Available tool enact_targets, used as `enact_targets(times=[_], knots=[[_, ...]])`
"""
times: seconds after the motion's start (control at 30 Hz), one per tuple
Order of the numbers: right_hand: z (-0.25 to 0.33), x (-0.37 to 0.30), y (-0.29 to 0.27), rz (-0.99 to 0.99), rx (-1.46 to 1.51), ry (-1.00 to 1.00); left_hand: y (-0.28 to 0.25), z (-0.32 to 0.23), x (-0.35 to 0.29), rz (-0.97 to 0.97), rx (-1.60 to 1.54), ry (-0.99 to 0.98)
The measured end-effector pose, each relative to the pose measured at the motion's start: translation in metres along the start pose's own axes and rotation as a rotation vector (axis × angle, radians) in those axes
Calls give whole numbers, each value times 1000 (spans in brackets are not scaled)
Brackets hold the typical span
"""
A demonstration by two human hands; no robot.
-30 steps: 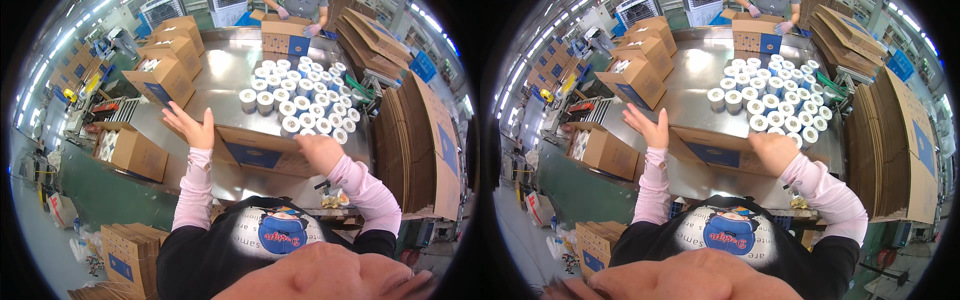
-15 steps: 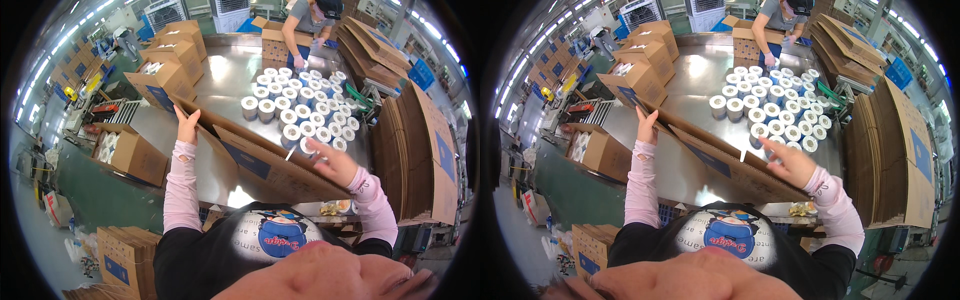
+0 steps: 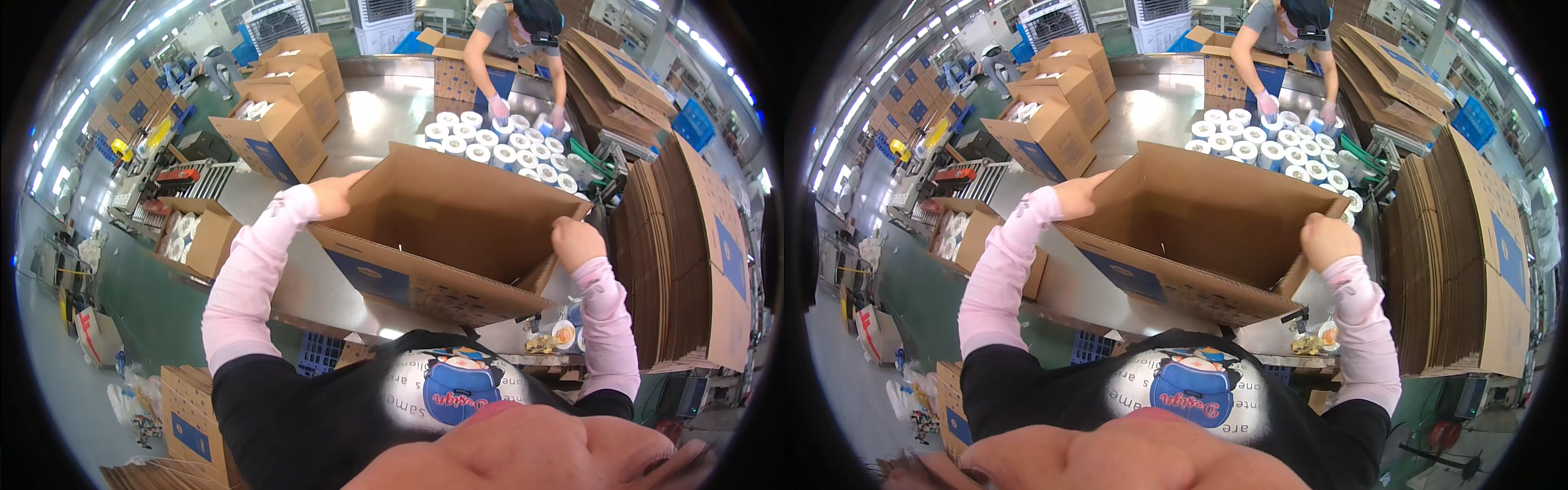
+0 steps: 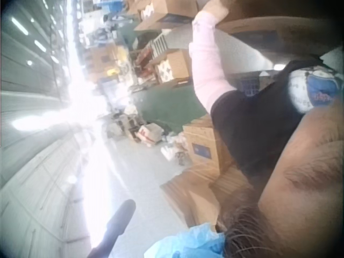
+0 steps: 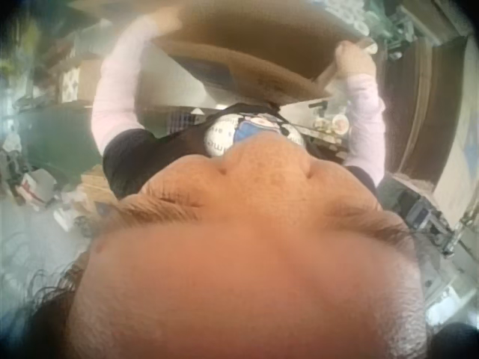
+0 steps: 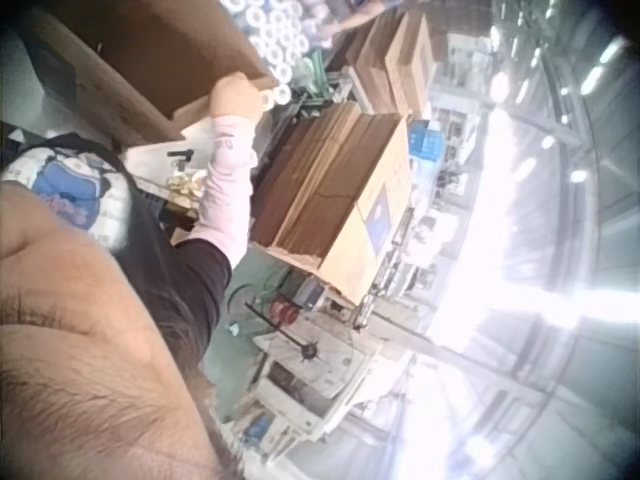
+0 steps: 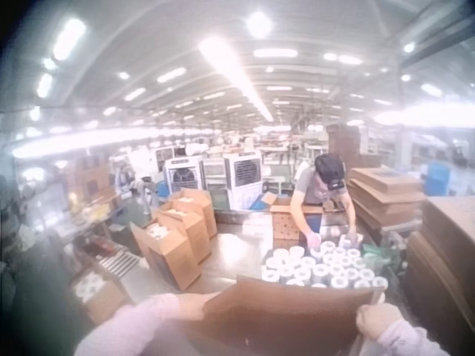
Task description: The person assembles cardboard boxes and fills them with plastic-wrapped rolls, handling them by hand before closing the boxes.
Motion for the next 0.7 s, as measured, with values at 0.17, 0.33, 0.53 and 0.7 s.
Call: enact_targets(times=[0.17, 0.33, 0.53, 0.7], knots=[[66, 1, 92, 443, 39, -207, 71, -41, 9, 165, 533, -10], [57, 1, 109, 397, 123, -250, 77, -57, -45, 239, 338, 177], [49, 29, -66, -656, 158, -514, 65, -44, 6, 25, 387, 62], [38, 27, -13, -244, 102, -239, 75, -6, 41, -851, -69, 317]])
Point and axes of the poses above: each hand's wrist, its own x-axis towards the middle knuckle, its own y-axis out of the palm, z = x × y, the point moved 6 cm from there along x, towards the middle knuckle, and after that the axes turned 8 degrees about -y, right-handed, at the moved point
